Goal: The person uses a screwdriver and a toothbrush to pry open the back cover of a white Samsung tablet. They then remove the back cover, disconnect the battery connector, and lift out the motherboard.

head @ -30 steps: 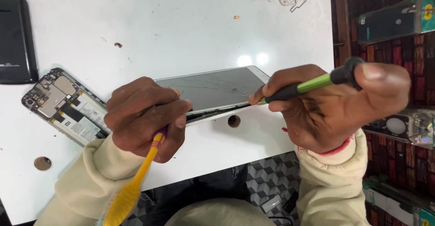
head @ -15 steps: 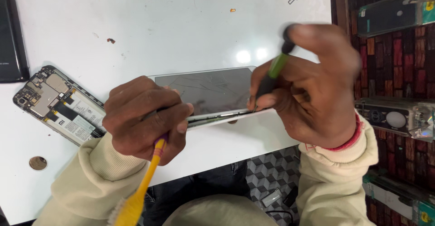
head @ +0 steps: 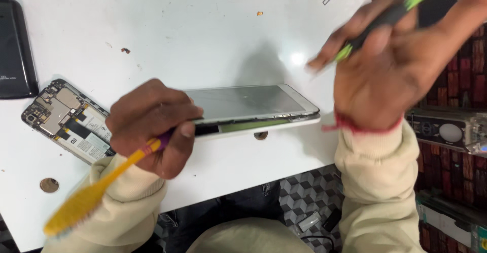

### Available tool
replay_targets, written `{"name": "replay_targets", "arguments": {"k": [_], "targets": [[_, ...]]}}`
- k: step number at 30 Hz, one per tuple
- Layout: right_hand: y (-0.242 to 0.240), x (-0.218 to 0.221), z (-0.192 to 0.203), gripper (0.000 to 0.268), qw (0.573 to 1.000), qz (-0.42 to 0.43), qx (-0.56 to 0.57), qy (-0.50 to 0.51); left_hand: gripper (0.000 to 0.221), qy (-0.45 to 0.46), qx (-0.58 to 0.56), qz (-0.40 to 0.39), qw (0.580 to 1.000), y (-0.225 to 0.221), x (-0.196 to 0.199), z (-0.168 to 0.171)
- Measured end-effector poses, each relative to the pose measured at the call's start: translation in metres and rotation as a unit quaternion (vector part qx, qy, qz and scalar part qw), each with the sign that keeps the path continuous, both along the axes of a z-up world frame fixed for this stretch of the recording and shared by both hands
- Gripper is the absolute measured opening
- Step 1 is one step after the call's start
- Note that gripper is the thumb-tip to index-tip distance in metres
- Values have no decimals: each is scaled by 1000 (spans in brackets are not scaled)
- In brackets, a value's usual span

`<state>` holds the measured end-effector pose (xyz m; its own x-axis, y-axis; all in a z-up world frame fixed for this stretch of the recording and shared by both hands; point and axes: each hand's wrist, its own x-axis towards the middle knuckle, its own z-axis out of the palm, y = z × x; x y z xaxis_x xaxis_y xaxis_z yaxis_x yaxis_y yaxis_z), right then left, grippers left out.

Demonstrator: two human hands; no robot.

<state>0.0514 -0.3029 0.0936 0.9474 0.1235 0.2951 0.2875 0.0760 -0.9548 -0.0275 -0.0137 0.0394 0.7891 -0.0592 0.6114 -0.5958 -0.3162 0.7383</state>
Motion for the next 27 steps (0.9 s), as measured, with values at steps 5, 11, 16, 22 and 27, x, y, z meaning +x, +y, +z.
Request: {"name": "replay_targets", "arguments": {"k": [5, 11, 16, 22, 27], "targets": [[10, 28, -17, 38, 958, 24, -271, -96, 13, 33, -34, 16, 999, 2, -1, 2], [25, 36, -39, 45, 779, 84, -536, -315, 12, 48, -21, 51, 997, 6, -1, -4], [17, 29, -35, 36, 879, 105, -381, -268, 10, 71, -38, 85, 993, 10, 1, -1], [16, 10, -28, 44, 899, 129, -294, -298, 12, 146, -112, 140, 973, 13, 2, 2], [25, 3, -35, 57, 859, 101, -388, -320, 15, 214, -167, 126, 954, 19, 8, 2]]}}
